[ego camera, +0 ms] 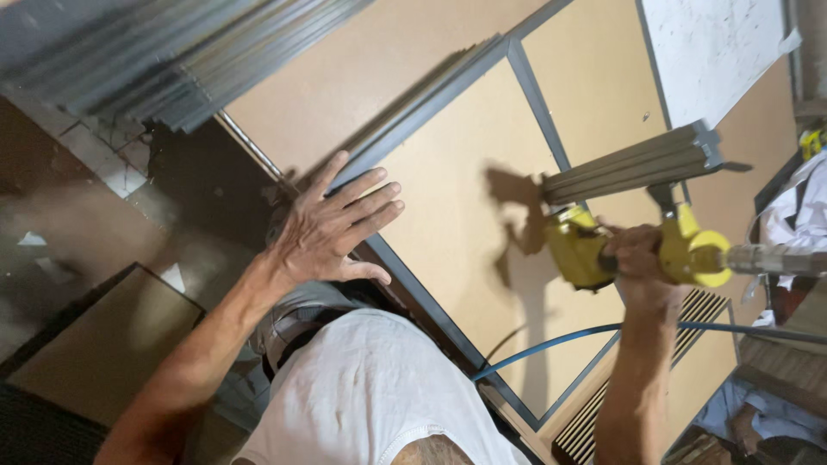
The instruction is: The person uses a pneumatic nail gun to fasten the backing board into picture frames, pressing the board flat with one hand while driving nails along the frame edge. They reposition each finished frame aside and pull the next frame into place on the workbench, repeating the nailing cycle.
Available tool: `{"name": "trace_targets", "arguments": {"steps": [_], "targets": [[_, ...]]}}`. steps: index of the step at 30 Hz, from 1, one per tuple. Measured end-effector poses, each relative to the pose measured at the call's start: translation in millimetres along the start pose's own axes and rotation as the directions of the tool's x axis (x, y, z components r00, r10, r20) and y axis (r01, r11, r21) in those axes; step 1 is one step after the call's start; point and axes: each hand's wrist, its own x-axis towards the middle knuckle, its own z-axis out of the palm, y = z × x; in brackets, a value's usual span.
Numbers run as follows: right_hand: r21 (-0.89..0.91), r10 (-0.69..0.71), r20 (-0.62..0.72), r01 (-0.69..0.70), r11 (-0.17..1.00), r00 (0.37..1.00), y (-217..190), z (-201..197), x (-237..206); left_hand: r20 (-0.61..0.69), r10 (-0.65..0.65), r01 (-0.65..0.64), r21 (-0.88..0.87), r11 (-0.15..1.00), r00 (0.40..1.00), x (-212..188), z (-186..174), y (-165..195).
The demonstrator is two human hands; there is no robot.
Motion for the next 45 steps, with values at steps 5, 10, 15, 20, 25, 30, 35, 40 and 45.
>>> {"name": "trace_targets", "arguments": {"steps": [5, 10, 15, 20, 25, 30, 35, 40, 45], "targets": [[-0.414, -0.029, 0.048, 0.046, 0.909, 0.998, 6, -101, -1, 0.091, 0.063, -0.076, 0.144, 0.987, 0.994, 5, 15, 22], [0.058, 0.014, 0.349, -0.037, 0.998, 0.937, 10, -126, 1, 0.148, 0.1, -0.126, 0.177, 0.976, 0.984, 9, 28, 25], [0.062, 0.003, 0.339, -0.026, 0.998, 0.941, 6, -58, -6, 0.087, 0.099, -0.11, 0.135, 0.985, 0.991, 13, 29, 11], [-0.499, 0.079, 0.635, 0.33, 0.801, 0.768, -21, 4, 11, 0.093, 0.089, -0.092, 0.034, 0.995, 0.992, 7, 39, 3], [-0.007, -0.091, 0.87, 0.196, 0.981, 0.485, -3, 77, 32, 0.068, 0.081, -0.082, 0.011, 0.997, 0.994, 0, 47, -4], [-0.121, 0.046, 0.904, 0.152, 0.981, 0.426, -18, 123, 55, 0.058, 0.069, -0.066, -0.055, 0.996, 0.996, -1, 47, -6], [-0.181, 0.094, 0.938, 0.24, 0.954, 0.333, -22, 145, 70, 0.069, 0.072, -0.069, -0.046, 0.997, 0.995, -2, 48, -5], [-0.191, 0.107, 0.956, 0.301, 0.934, 0.274, -23, 155, 77, 0.07, 0.064, -0.061, -0.047, 0.997, 0.996, -1, 46, -4], [-0.232, 0.142, 0.949, 0.32, 0.918, 0.281, -28, 158, 76, 0.063, 0.071, -0.071, -0.008, 0.997, 0.995, -3, 48, -4]]}}
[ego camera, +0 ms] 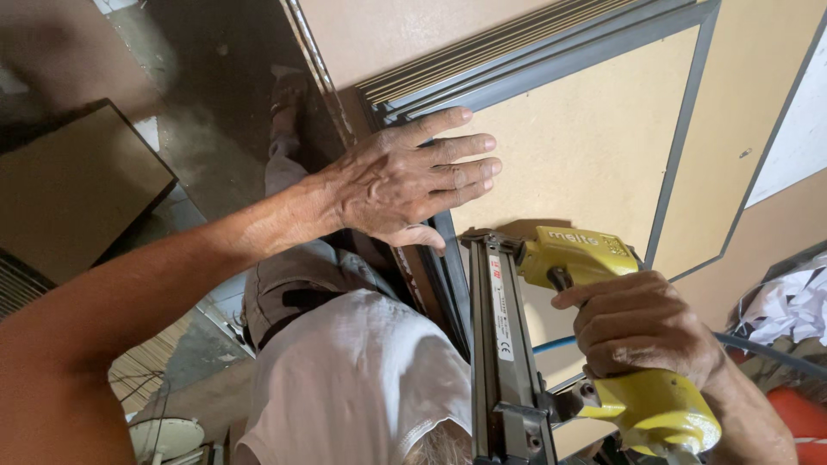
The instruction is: The person uses a pneumatic nail gun to fasten the backing board into picture frames, pressing the board flat with one hand while driving nails along the frame edge. They reposition each finished frame aside and pull the next frame into place on the workbench, repeating the nailing cycle.
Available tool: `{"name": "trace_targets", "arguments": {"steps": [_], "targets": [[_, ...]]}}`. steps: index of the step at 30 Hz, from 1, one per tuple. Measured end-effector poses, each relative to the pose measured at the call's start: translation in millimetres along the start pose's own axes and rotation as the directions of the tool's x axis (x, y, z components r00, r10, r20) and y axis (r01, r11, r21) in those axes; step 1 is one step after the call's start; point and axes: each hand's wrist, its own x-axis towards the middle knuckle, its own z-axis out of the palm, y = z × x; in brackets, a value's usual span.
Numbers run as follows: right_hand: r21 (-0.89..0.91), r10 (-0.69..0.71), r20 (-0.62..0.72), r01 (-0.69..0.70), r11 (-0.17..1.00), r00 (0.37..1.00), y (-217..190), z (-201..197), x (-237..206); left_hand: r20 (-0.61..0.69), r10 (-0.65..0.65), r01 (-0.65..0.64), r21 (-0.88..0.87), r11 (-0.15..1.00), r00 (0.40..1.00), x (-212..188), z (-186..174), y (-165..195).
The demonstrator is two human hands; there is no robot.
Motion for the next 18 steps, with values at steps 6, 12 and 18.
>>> {"name": "trace_targets", "arguments": {"steps": [6, 12, 18], "targets": [[0.055, 0.135, -0.07, -0.131, 0.99, 0.988, -11, 7, -19, 0.019, -0.006, 0.006, 0.018, 1.0, 1.0, 1, 1, 2], [0.198, 0.083, -0.267, -0.03, 0.98, 0.96, -18, 60, -80, 0.023, 0.024, -0.025, 0.063, 0.998, 0.999, 6, -6, 16], [0.317, 0.171, -0.239, -0.09, 0.944, 0.956, -25, 96, -141, 0.018, 0.12, -0.121, 0.116, 0.986, 0.993, 12, 45, 98]]}}
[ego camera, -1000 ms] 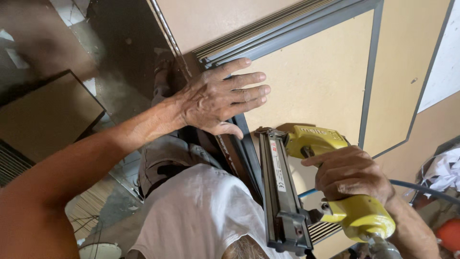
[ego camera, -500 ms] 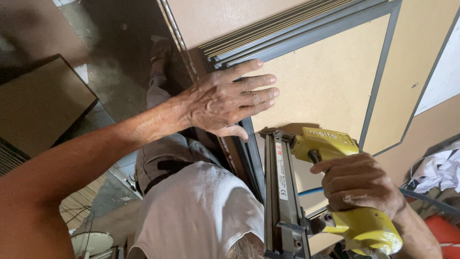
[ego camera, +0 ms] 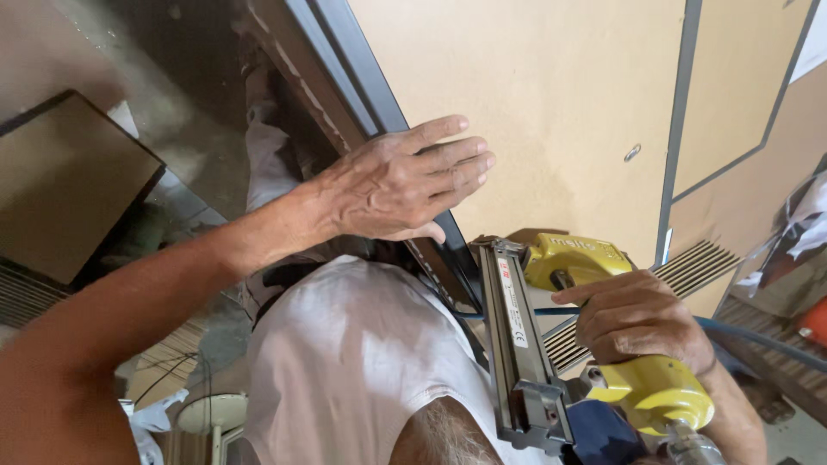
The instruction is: The person uses a pneumatic nail gun to fasten the backing board into picture frames, pressing the board flat with one hand while driving nails along the frame edge. They reposition each finished frame aside and pull the next frame into place on the workbench, repeating the nailing cycle.
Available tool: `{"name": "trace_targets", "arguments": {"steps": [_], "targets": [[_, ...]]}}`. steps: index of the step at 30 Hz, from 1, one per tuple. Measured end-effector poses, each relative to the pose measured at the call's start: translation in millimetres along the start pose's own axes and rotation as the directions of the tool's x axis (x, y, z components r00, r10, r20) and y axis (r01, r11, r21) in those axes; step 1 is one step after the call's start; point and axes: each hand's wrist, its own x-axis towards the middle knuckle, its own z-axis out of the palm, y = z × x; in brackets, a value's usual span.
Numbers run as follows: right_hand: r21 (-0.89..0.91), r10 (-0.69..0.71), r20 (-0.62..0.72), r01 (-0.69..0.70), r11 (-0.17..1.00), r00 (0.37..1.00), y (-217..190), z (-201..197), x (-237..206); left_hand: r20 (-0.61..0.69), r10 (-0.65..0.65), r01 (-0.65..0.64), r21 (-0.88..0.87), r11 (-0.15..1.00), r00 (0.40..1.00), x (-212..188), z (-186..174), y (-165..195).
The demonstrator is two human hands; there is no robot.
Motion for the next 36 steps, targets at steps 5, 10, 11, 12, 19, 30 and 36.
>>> {"name": "trace_targets", "arguments": {"steps": [5, 10, 11, 12, 19, 30, 36], "targets": [[-0.18, -0.004, 0.109, 0.024, 0.983, 0.994, -2, -2, -9, 0.021, 0.02, -0.018, -0.075, 0.997, 1.0, -6, 14, 13], [-0.204, -0.028, 0.135, 0.056, 0.977, 0.99, -6, -6, 3, 0.031, -0.02, 0.022, -0.08, 0.997, 0.999, -5, 10, 12], [-0.195, -0.021, 0.137, 0.048, 0.98, 0.99, -7, -8, 4, 0.037, -0.018, 0.021, -0.077, 0.997, 0.999, -3, 11, 12], [-0.207, 0.026, 0.137, 0.003, 0.978, 0.99, -10, -8, 5, 0.04, -0.017, 0.02, -0.074, 0.997, 0.999, -3, 10, 13], [-0.184, 0.002, 0.182, 0.032, 0.982, 0.983, -10, -10, 14, 0.017, -0.029, 0.03, -0.095, 0.995, 0.999, -6, 16, 13], [-0.15, -0.024, 0.208, 0.057, 0.987, 0.978, -7, -15, 17, -0.003, -0.011, 0.011, -0.065, 0.998, 1.0, -10, 17, 13], [-0.123, -0.005, 0.162, 0.026, 0.992, 0.987, -1, -16, -3, -0.002, -0.029, 0.029, -0.077, 0.997, 1.0, -7, 15, 13]]}}
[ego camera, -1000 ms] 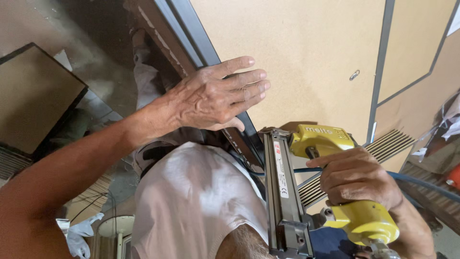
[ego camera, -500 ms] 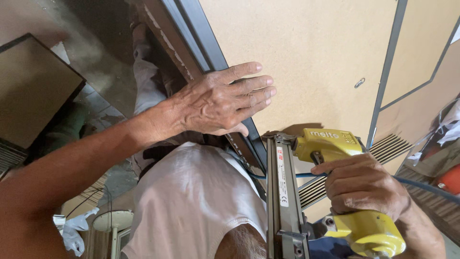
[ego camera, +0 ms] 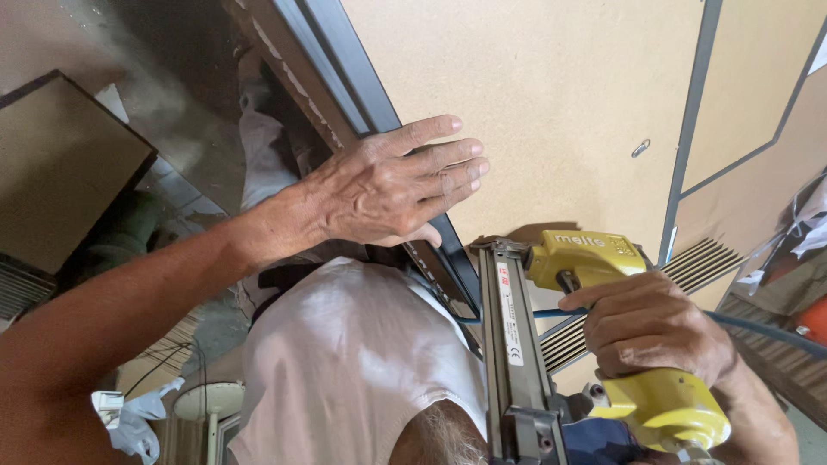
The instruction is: The person uses a pneumatic nail gun to fasten the backing board into picture frames, pressing the board flat with one hand while driving nails along the frame edge. They reposition each finished frame aside and pull the next frame into place on the workbench, repeating the nailing cycle.
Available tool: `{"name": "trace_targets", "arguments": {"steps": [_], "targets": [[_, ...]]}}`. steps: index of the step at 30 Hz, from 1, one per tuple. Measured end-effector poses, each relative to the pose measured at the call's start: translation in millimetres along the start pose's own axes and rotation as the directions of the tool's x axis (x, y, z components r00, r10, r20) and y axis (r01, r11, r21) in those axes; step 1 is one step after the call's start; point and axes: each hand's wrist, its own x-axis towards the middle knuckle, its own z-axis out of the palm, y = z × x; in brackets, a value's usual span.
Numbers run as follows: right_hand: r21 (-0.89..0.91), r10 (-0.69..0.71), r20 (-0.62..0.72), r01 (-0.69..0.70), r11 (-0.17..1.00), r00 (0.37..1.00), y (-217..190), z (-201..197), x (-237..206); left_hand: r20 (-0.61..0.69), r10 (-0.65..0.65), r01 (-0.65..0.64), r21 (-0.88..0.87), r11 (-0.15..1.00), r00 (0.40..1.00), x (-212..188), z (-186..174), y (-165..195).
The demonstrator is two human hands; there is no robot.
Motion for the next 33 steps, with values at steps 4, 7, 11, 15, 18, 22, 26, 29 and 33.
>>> {"name": "trace_targets", "arguments": {"steps": [4, 7, 11, 15, 18, 22, 26, 29, 33], "targets": [[0.046, 0.071, -0.123, -0.066, 0.997, 0.99, -1, 20, -23, -0.003, 0.028, -0.028, 0.07, 0.997, 1.0, 4, -5, -1], [0.043, 0.094, -0.174, -0.088, 0.995, 0.98, -4, 39, -50, 0.027, 0.043, -0.043, 0.021, 0.999, 0.999, 3, -3, 11], [0.012, 0.13, -0.208, -0.131, 0.991, 0.969, -8, 67, -93, 0.043, 0.067, -0.066, -0.033, 0.997, 0.997, 9, 25, 65], [0.053, 0.163, -0.178, -0.156, 0.986, 0.97, -6, 85, -131, 0.056, 0.091, -0.086, -0.087, 0.992, 0.994, 17, 59, 118], [-0.006, 0.135, -0.118, -0.137, 0.991, 0.984, -4, 87, -150, 0.079, 0.107, -0.096, -0.136, 0.986, 0.991, 18, 71, 130], [-0.001, 0.062, -0.031, -0.062, 0.998, 0.998, 11, 81, -161, 0.148, 0.077, -0.057, -0.133, 0.989, 0.986, 19, 74, 132], [0.012, 0.011, 0.067, -0.011, 1.0, 0.998, 19, 71, -165, 0.166, 0.062, -0.043, -0.114, 0.993, 0.984, 19, 78, 134], [-0.001, -0.017, 0.12, 0.017, 1.0, 0.993, 22, 68, -169, 0.141, 0.058, -0.042, -0.11, 0.993, 0.988, 15, 78, 135], [-0.085, 0.012, 0.198, 0.005, 0.996, 0.98, 28, 63, -179, 0.089, 0.054, -0.053, -0.018, 0.998, 0.995, 14, 78, 135]]}}
